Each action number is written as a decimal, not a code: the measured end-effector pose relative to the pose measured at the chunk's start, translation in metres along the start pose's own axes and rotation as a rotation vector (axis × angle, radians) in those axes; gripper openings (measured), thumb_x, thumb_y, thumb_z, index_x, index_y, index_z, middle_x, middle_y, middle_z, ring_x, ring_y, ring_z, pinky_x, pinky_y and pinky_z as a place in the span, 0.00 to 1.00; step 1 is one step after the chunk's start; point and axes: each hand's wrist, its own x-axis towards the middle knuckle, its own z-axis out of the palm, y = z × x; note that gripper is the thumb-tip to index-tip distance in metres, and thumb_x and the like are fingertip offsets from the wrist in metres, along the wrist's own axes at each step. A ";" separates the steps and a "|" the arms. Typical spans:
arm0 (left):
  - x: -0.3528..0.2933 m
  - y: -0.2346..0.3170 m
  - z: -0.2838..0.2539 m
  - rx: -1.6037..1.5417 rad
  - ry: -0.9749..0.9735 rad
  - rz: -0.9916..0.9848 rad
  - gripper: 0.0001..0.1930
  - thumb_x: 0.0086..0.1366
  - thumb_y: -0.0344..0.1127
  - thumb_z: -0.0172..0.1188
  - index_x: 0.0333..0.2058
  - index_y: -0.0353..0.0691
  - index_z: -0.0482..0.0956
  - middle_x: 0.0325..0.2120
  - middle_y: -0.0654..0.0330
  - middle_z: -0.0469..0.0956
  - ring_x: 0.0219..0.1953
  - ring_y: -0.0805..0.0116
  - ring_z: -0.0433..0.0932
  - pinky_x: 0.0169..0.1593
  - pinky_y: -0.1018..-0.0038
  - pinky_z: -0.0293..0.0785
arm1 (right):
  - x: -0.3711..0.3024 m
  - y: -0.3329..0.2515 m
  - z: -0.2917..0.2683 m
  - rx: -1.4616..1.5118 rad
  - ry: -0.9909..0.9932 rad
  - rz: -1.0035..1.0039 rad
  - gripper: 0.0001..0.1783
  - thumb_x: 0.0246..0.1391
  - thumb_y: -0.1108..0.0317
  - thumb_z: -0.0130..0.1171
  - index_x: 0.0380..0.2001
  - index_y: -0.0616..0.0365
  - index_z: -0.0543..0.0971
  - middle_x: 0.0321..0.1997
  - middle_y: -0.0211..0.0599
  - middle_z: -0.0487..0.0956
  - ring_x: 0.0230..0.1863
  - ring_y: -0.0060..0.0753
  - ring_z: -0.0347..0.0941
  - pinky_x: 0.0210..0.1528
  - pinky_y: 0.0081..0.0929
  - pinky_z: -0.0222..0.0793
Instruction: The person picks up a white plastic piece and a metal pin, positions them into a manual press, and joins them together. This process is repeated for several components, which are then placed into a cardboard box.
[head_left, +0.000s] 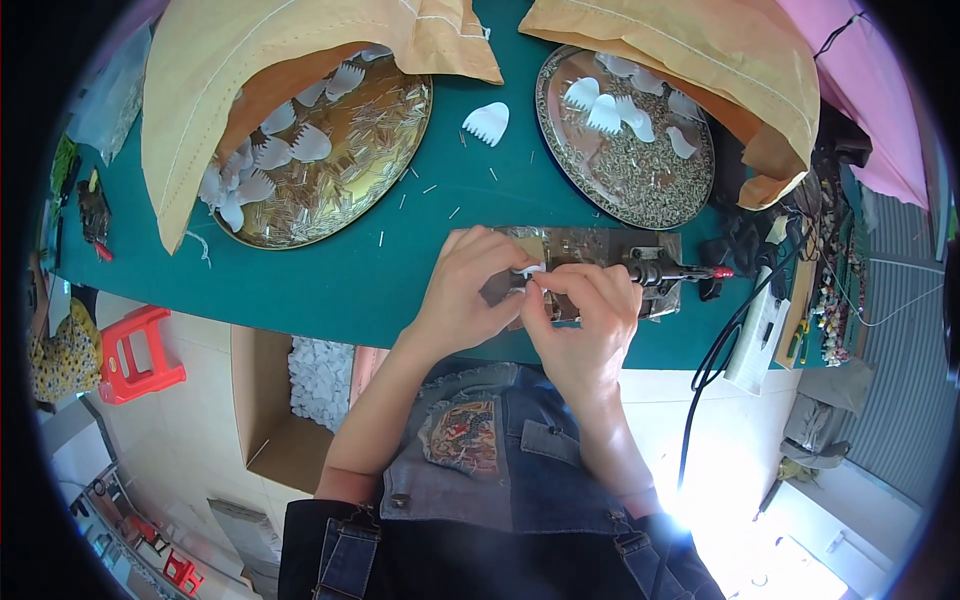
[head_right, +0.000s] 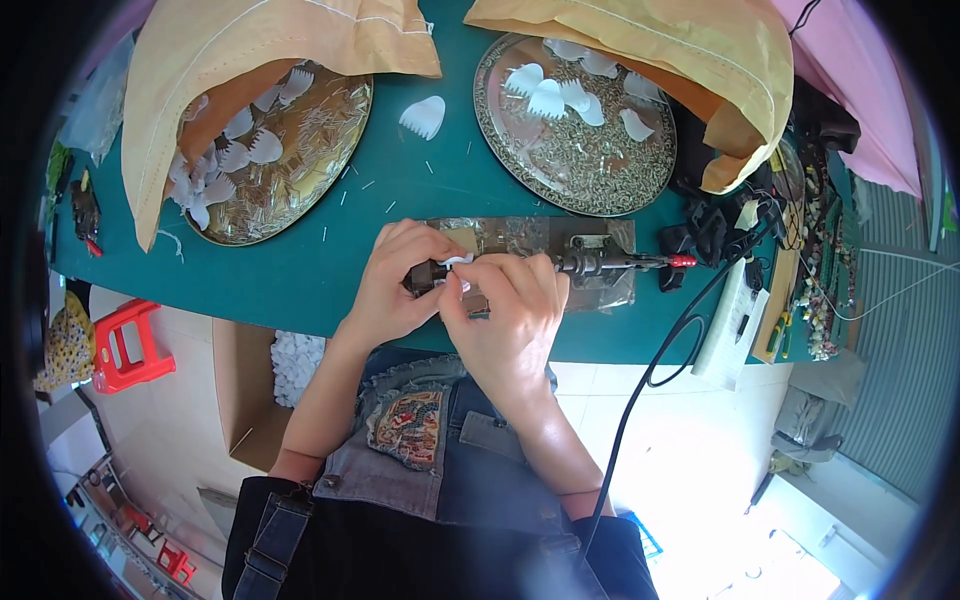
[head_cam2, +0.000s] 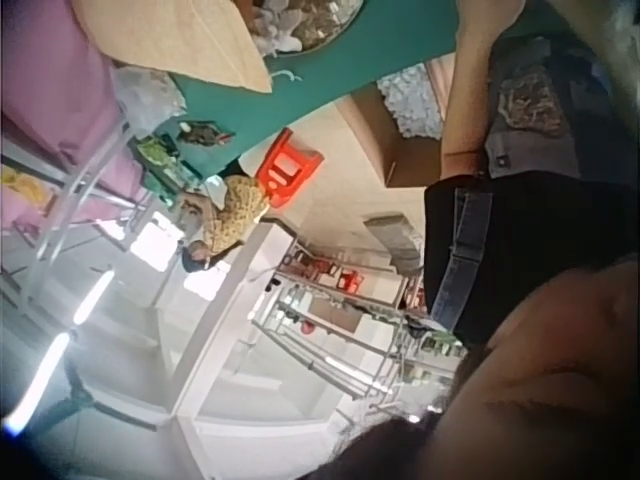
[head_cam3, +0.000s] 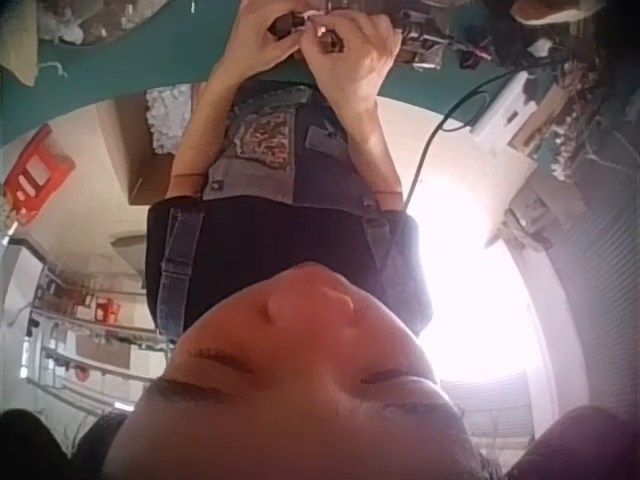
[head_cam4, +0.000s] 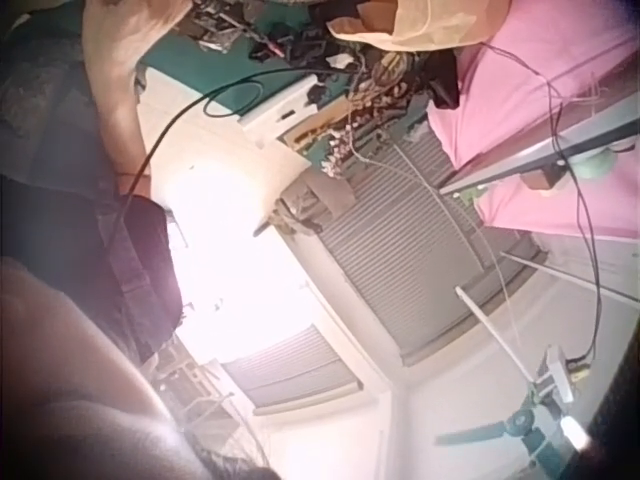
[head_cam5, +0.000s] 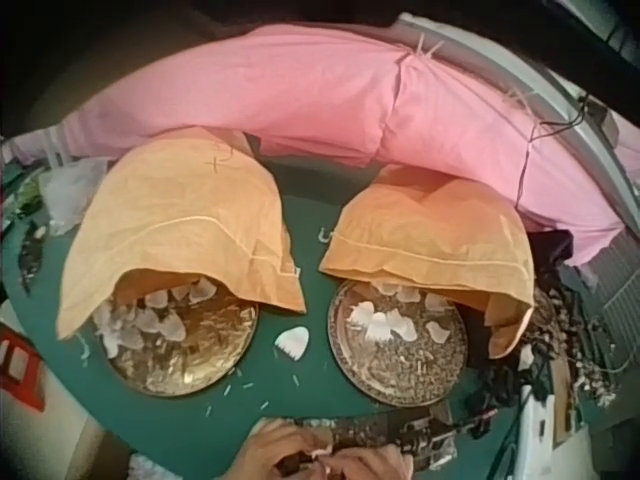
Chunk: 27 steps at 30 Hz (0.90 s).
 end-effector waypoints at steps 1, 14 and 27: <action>0.000 0.001 0.000 0.003 -0.002 -0.006 0.12 0.54 0.34 0.71 0.37 0.42 0.81 0.38 0.64 0.84 0.41 0.61 0.77 0.51 0.67 0.65 | -0.001 0.000 0.001 -0.003 0.002 0.004 0.09 0.40 0.73 0.73 0.27 0.50 0.85 0.31 0.25 0.83 0.34 0.31 0.72 0.41 0.31 0.61; 0.002 0.004 -0.004 -0.018 -0.012 -0.008 0.14 0.51 0.33 0.71 0.37 0.42 0.82 0.38 0.62 0.83 0.42 0.60 0.76 0.51 0.66 0.65 | 0.001 0.006 -0.005 0.078 -0.071 -0.015 0.09 0.43 0.74 0.71 0.31 0.51 0.85 0.30 0.25 0.82 0.33 0.33 0.73 0.39 0.34 0.61; 0.000 0.001 -0.001 -0.012 -0.006 0.001 0.14 0.52 0.32 0.73 0.39 0.43 0.82 0.37 0.63 0.82 0.42 0.60 0.76 0.52 0.65 0.65 | 0.001 0.016 -0.024 0.032 -0.127 -0.111 0.13 0.43 0.75 0.71 0.35 0.50 0.86 0.34 0.25 0.78 0.38 0.35 0.70 0.42 0.34 0.61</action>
